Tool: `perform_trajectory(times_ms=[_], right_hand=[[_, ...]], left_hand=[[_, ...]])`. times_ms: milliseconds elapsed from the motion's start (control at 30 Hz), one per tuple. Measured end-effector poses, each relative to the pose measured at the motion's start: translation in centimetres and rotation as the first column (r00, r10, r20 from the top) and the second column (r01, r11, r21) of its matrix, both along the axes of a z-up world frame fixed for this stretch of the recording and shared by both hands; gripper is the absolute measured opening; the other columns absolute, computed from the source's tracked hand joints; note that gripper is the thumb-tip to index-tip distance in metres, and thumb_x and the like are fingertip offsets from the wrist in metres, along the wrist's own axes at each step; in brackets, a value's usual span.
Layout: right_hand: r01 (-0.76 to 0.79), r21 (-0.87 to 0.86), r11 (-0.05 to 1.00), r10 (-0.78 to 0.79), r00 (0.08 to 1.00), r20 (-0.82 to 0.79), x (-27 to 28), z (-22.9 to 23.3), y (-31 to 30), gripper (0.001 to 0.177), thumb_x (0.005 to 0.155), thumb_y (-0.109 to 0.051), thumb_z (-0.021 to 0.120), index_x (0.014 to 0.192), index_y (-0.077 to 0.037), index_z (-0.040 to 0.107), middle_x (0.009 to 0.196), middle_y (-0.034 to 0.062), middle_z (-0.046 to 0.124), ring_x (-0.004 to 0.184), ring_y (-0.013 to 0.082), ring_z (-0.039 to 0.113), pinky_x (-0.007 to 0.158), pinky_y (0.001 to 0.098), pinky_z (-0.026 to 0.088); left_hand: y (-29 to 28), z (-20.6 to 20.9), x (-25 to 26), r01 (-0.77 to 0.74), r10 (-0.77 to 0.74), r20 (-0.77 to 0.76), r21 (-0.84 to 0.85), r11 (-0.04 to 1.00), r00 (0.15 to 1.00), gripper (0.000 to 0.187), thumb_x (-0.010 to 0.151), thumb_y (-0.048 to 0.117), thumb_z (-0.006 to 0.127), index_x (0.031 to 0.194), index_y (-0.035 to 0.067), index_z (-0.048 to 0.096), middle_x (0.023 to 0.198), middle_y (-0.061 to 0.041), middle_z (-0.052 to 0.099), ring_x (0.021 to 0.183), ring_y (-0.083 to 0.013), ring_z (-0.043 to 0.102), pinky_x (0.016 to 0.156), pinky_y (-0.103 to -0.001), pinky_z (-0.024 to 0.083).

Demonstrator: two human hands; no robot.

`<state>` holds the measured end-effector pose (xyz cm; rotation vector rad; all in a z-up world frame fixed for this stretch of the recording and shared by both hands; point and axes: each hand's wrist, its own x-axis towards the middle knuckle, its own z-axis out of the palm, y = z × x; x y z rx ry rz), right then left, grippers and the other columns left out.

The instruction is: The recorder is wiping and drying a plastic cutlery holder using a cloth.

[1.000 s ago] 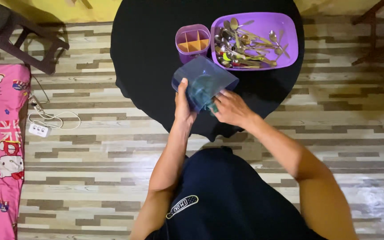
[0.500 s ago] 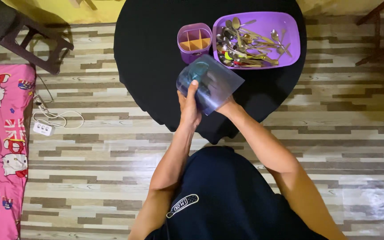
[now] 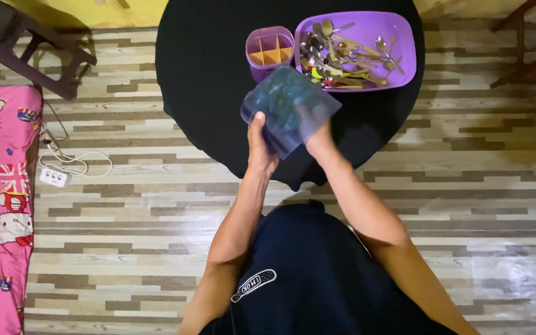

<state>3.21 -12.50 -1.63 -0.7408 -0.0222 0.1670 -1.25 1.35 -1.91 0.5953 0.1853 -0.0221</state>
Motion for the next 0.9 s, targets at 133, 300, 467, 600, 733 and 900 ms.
perform_trajectory(times_ms=[133, 300, 467, 600, 733, 900], right_hand=[[0.628, -0.723, 0.287, 0.175, 0.708, 0.684, -1.4, 2.6, 0.7, 0.040, 0.097, -0.015, 0.065, 0.134, 0.000, 0.059, 0.131, 0.0198, 0.062, 0.124, 0.0402, 0.061, 0.107, 0.0496, 0.048], [0.829, -0.550, 0.096, 0.483, 0.445, 0.754, 0.1, -0.2, -1.4, 0.047, 0.093, -0.023, 0.068, 0.133, -0.001, 0.060, 0.135, 0.0210, 0.062, 0.125, 0.0425, 0.060, 0.107, 0.0505, 0.047], [0.391, -0.895, 0.214, 0.533, 0.721, 0.443, -1.4, -1.3, -1.2, 0.034, 0.095, -0.020, 0.066, 0.127, -0.008, 0.067, 0.129, 0.0143, 0.070, 0.122, 0.0341, 0.067, 0.106, 0.0445, 0.052], [-0.211, -0.326, 0.921, 0.243, 0.968, 0.059, -3.5, -0.5, -0.1, 0.046, 0.092, -0.010, 0.068, 0.137, -0.008, 0.057, 0.134, 0.0093, 0.062, 0.122, 0.0235, 0.060, 0.106, 0.0430, 0.050], [-0.206, 0.208, 0.956, 0.223, 0.973, -0.061, -2.9, 0.9, -1.0, 0.035, 0.100, -0.014, 0.059, 0.134, -0.003, 0.062, 0.133, 0.0104, 0.067, 0.121, 0.0233, 0.065, 0.109, 0.0409, 0.053], [-0.133, 0.274, 0.953, 0.155, 0.986, -0.059, -4.3, 1.8, -0.9, 0.035, 0.103, -0.014, 0.055, 0.135, 0.001, 0.059, 0.131, 0.0139, 0.068, 0.121, 0.0287, 0.065, 0.108, 0.0452, 0.051]], left_hand=[[-0.5, 2.3, -1.0, -0.093, 0.100, -0.047, 0.122, 0.988, 0.994, 0.072, 0.089, 0.037, 0.071, 0.150, 0.012, 0.040, 0.143, -0.010, 0.052, 0.130, -0.0267, 0.053, 0.110, -0.046, 0.046], [-0.2, 0.3, -0.9, -0.110, 0.113, 0.000, 0.215, 0.970, 0.994, 0.072, 0.091, 0.027, 0.074, 0.150, 0.008, 0.037, 0.140, -0.016, 0.052, 0.129, -0.0296, 0.052, 0.110, -0.047, 0.045], [-0.1, 0.7, -1.3, -0.054, 0.055, -0.001, 0.173, 0.983, 0.998, 0.073, 0.090, 0.030, 0.072, 0.150, 0.010, 0.037, 0.138, -0.014, 0.053, 0.128, -0.0291, 0.054, 0.108, -0.047, 0.048], [0.1, 1.2, -1.0, -0.036, 0.036, 0.001, 0.064, 0.997, 0.999, 0.070, 0.090, 0.035, 0.070, 0.148, 0.010, 0.039, 0.133, -0.014, 0.057, 0.121, -0.0294, 0.059, 0.103, -0.049, 0.052], [-1.0, -0.3, -0.7, 0.016, -0.016, -0.019, -0.024, 1.000, 1.000, 0.067, 0.094, 0.042, 0.068, 0.146, 0.005, 0.047, 0.134, -0.013, 0.062, 0.121, -0.0271, 0.063, 0.106, -0.046, 0.052], [-1.7, -1.2, -0.9, 0.045, -0.054, -0.113, -0.082, 0.996, 0.992, 0.067, 0.090, 0.047, 0.067, 0.141, 0.007, 0.051, 0.130, -0.011, 0.066, 0.118, -0.0252, 0.066, 0.104, -0.045, 0.054]])
